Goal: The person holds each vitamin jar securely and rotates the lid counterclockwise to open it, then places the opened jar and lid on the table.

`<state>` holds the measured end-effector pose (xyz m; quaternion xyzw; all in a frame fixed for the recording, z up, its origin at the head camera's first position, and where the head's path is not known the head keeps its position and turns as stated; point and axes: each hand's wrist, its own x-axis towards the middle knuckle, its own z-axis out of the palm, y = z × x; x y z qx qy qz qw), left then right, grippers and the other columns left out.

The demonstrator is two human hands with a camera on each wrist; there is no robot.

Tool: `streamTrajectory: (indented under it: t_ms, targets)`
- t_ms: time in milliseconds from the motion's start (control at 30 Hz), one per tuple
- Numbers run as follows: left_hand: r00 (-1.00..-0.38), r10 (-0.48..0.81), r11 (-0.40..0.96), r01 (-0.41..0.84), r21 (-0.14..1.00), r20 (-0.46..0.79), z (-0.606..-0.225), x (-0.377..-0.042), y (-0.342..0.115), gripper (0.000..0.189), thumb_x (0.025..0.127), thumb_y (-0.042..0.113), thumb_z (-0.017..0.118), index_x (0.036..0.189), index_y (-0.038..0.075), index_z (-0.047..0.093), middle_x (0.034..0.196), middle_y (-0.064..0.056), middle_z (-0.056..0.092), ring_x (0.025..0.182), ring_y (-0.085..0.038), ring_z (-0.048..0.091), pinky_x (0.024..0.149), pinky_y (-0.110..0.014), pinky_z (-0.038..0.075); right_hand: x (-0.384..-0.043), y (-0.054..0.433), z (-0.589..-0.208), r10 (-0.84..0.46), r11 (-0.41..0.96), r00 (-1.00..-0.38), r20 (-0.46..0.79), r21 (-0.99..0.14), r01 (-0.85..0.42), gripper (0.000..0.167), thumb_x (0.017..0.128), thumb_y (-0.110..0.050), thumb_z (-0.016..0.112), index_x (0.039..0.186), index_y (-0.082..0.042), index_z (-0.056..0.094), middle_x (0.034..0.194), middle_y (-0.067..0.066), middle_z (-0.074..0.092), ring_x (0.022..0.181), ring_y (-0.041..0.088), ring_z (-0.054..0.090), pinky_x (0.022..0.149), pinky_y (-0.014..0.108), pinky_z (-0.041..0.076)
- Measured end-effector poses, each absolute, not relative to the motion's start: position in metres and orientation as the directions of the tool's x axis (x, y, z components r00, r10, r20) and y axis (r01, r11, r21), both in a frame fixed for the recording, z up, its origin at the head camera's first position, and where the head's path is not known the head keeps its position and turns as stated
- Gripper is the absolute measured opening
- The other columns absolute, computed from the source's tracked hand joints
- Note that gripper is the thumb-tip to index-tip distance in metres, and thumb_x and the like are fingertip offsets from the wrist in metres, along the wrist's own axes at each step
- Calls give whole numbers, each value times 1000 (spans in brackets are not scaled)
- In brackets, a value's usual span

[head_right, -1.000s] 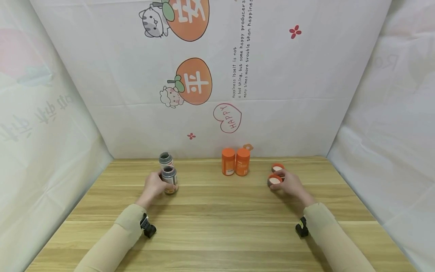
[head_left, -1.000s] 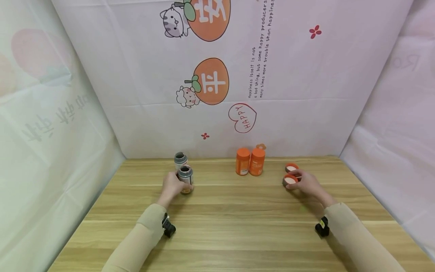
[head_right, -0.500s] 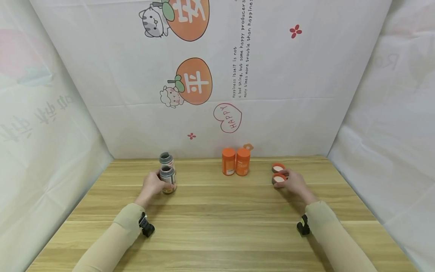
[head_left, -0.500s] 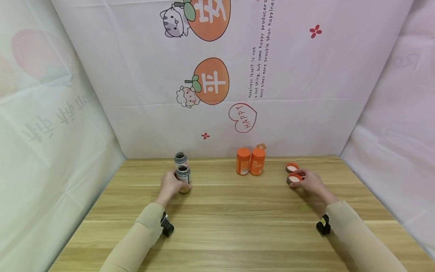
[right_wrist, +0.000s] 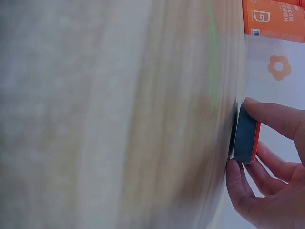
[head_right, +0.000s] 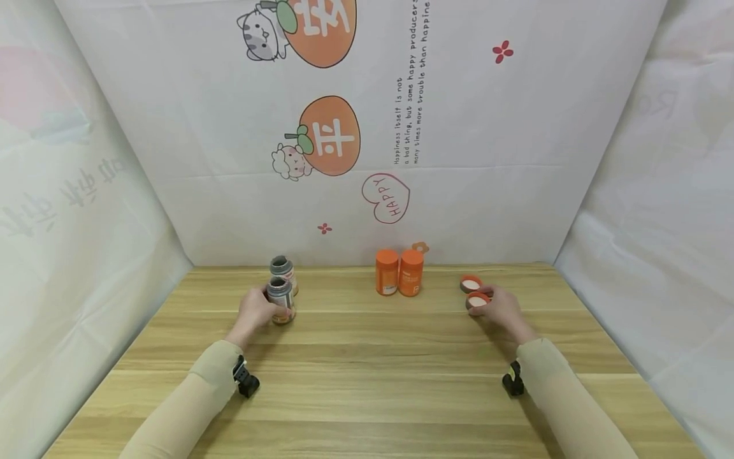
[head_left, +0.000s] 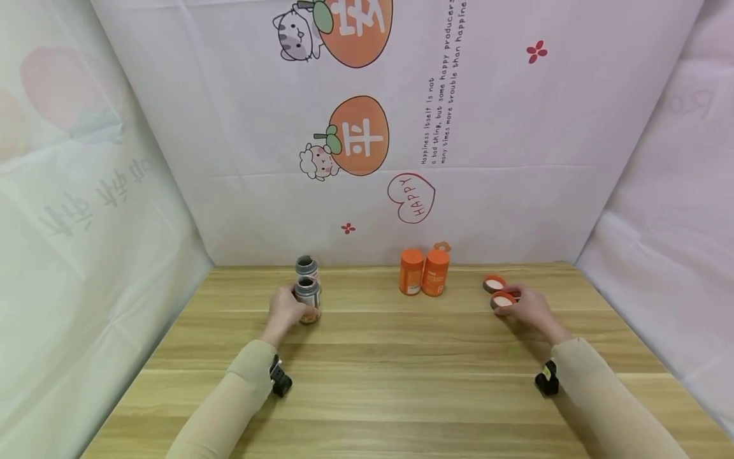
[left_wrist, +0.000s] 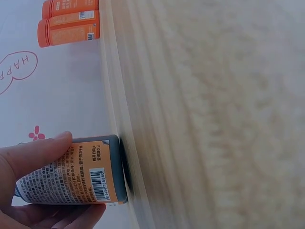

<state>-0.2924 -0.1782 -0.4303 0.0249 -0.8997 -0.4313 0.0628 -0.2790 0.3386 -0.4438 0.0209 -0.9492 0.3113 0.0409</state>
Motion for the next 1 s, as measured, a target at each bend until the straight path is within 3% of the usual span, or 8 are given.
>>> streamTrajectory:
  t_ms: [333,1000]
  targets:
    - [-985,-122,638,15,770,120,-431,-296,-181,52,58,10,85,104,-2,64,100,-19,69,92,-31,64,86,-45,49,-280,340,-444,4,809,-998,70,-587,-37,64,76,-22,78,125,9,51,124,35,52,112,49,49,92,56,40]
    - [-984,-160,600,-34,800,78,-429,-296,-183,57,62,9,85,112,-6,61,106,-24,66,97,-36,64,86,-46,50,-285,343,-448,15,806,-998,61,-592,-24,65,75,-22,78,125,11,50,121,34,54,108,45,52,89,53,42]
